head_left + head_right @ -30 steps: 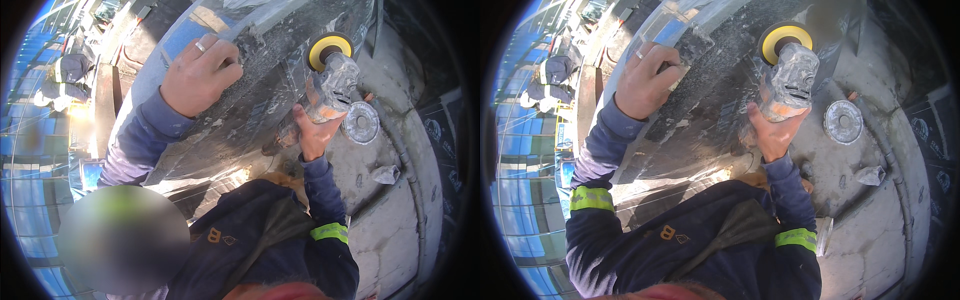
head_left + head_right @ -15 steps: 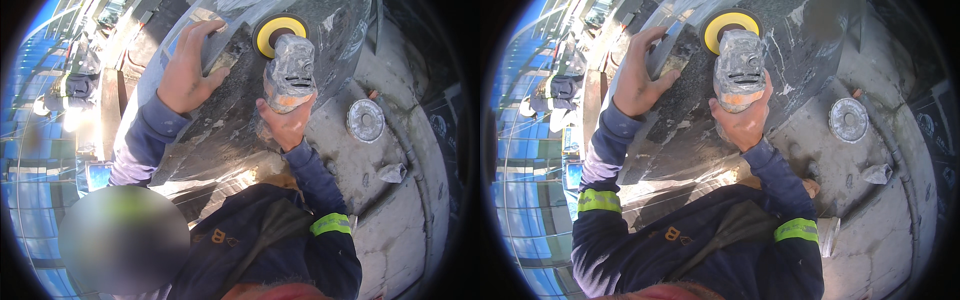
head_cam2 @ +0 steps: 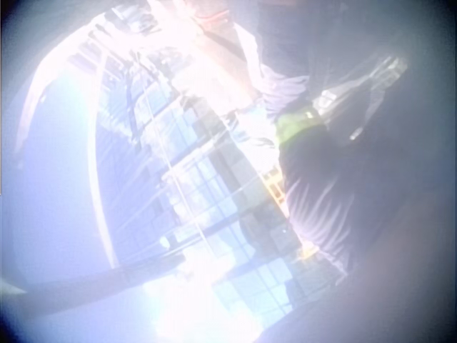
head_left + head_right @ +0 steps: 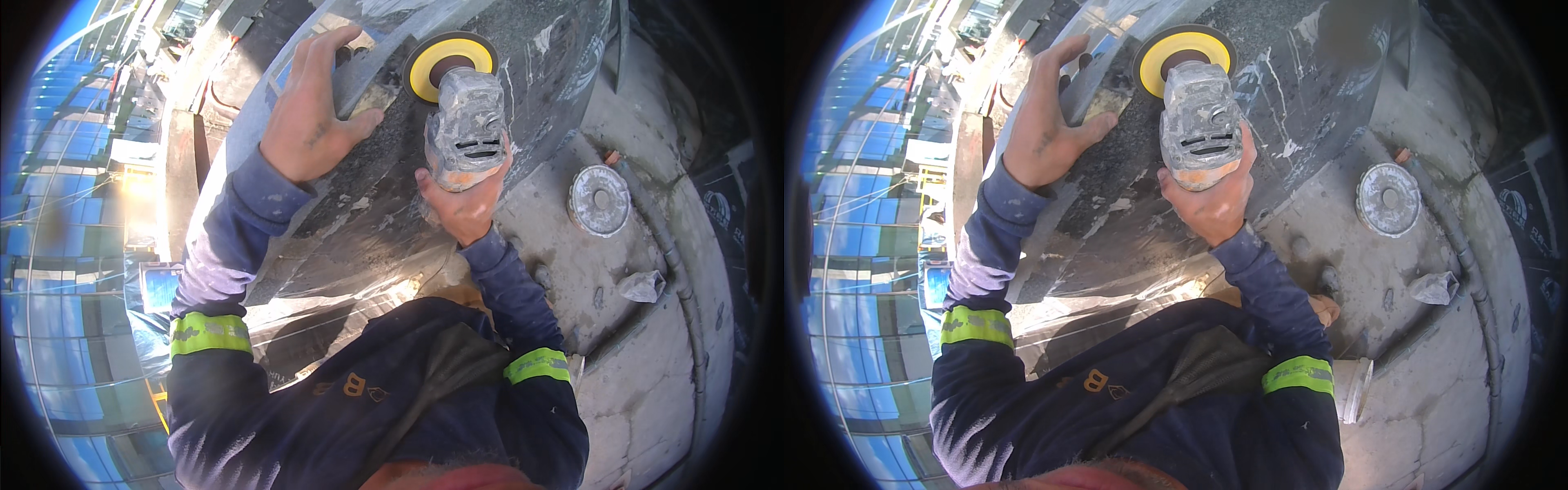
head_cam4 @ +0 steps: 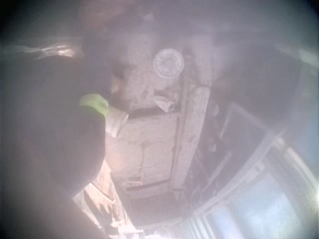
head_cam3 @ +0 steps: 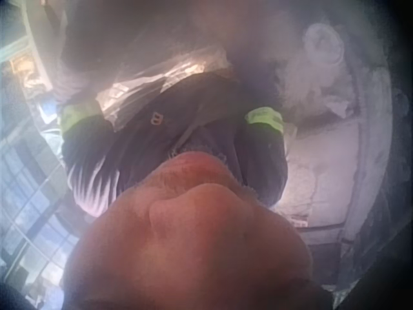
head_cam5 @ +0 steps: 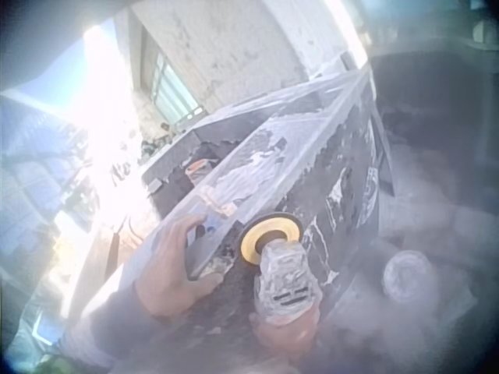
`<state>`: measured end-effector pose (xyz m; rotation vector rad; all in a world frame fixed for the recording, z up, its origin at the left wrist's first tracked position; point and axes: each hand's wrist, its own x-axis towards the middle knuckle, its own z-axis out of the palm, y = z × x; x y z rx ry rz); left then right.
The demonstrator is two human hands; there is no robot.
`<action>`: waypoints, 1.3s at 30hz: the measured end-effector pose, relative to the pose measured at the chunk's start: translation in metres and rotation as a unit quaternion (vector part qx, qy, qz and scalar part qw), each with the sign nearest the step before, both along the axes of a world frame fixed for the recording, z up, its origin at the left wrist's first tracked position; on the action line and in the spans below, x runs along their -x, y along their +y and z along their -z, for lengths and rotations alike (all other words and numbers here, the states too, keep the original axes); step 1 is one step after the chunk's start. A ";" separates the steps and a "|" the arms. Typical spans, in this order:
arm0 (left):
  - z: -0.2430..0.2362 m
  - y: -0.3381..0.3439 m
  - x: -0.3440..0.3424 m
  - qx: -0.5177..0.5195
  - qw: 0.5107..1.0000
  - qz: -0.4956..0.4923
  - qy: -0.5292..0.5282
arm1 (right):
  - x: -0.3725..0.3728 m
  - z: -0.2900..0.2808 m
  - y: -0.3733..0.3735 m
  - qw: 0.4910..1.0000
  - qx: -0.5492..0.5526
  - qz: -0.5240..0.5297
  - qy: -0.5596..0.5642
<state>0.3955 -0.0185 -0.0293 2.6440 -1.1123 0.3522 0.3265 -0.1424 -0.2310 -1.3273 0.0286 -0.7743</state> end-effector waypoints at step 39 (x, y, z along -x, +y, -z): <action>0.135 0.057 0.490 0.776 0.354 -0.519 -0.060 | 0.122 -0.136 -0.047 0.801 -0.075 -0.594 0.008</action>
